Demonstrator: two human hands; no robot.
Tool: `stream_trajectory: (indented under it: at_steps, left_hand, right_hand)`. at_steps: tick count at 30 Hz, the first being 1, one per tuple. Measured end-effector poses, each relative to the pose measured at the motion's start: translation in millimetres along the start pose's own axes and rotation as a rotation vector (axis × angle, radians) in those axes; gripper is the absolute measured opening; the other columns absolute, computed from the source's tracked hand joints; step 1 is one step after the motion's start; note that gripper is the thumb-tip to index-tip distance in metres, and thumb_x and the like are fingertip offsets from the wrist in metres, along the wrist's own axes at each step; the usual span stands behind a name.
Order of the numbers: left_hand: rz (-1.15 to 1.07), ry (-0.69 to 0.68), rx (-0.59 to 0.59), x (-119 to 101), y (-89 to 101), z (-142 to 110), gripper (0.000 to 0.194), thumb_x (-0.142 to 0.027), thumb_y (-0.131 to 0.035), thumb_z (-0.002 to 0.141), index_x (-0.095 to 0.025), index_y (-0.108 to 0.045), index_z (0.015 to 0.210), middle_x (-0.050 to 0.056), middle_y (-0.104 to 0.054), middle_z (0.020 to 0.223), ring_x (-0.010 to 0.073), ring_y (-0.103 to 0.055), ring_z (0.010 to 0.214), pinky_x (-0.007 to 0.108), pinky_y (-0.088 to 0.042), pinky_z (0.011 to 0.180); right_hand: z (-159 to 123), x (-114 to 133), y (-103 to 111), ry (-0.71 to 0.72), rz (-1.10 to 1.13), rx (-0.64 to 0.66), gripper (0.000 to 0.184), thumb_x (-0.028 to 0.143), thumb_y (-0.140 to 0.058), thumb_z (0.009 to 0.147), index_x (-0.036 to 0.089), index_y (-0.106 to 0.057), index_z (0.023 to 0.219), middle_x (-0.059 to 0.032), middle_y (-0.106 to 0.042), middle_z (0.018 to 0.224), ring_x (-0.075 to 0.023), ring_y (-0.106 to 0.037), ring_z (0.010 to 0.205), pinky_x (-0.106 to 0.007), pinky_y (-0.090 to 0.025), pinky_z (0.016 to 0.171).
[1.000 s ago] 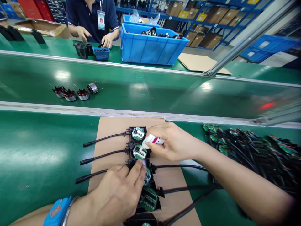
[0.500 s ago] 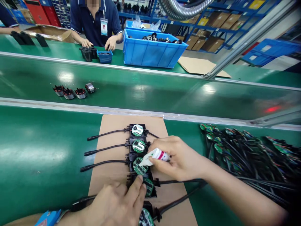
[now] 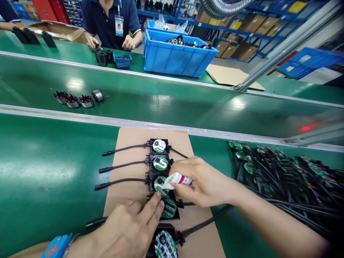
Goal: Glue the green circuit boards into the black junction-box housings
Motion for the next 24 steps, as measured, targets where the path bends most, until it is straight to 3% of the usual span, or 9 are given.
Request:
stream_trajectory:
  at_steps: [4,15,20,24]
  left_hand:
    - [-0.006,0.015,0.026,0,5.0,0,0.068,-0.033,-0.052,0.083,-0.005,-0.036,0.143,0.022,-0.036,0.145,0.0241,-0.069,0.081,0.034,-0.06,0.062]
    - [0.045,-0.013,-0.1,-1,1.9,-2,0.065,-0.017,-0.048,0.077,-0.004,-0.042,0.139,0.021,-0.037,0.144,0.0203,-0.069,0.072,0.031,-0.058,0.056]
    - [0.048,-0.015,-0.116,0,-0.1,-4,0.062,-0.018,-0.047,0.078,-0.004,-0.043,0.138,0.021,-0.04,0.144,0.0228,-0.068,0.085,0.029,-0.057,0.059]
    - [0.061,-0.035,-0.203,-1,-3.7,-7,0.055,-0.02,-0.044,0.084,-0.005,-0.044,0.137,0.022,-0.04,0.144,0.0214,-0.066,0.087,0.029,-0.056,0.06]
  right_hand:
    - [-7,3,1,0.005,0.018,0.002,0.011,0.012,-0.047,0.08,0.017,-0.053,0.072,0.0,-0.053,0.062,-0.0108,-0.042,0.055,-0.025,-0.03,0.054]
    - [-8,-4,9,-0.046,-0.009,0.001,0.014,0.02,-0.046,0.087,0.017,-0.056,0.077,-0.0025,-0.058,0.068,-0.0121,-0.048,0.059,-0.025,-0.034,0.058]
    - [-1,-11,4,-0.023,-0.031,-0.029,0.012,0.017,-0.048,0.084,0.016,-0.058,0.077,-0.0013,-0.057,0.066,-0.0115,-0.048,0.059,-0.025,-0.035,0.059]
    - [-4,-13,6,-0.014,-0.047,-0.057,0.012,0.018,-0.049,0.084,0.016,-0.058,0.075,-0.0006,-0.056,0.064,-0.0109,-0.047,0.058,-0.024,-0.034,0.057]
Point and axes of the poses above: each hand's wrist, its own z-axis towards the middle knuckle, its own y-axis out of the back of the hand, x = y × z, the point moved 3 cm from there along z, towards the middle knuckle
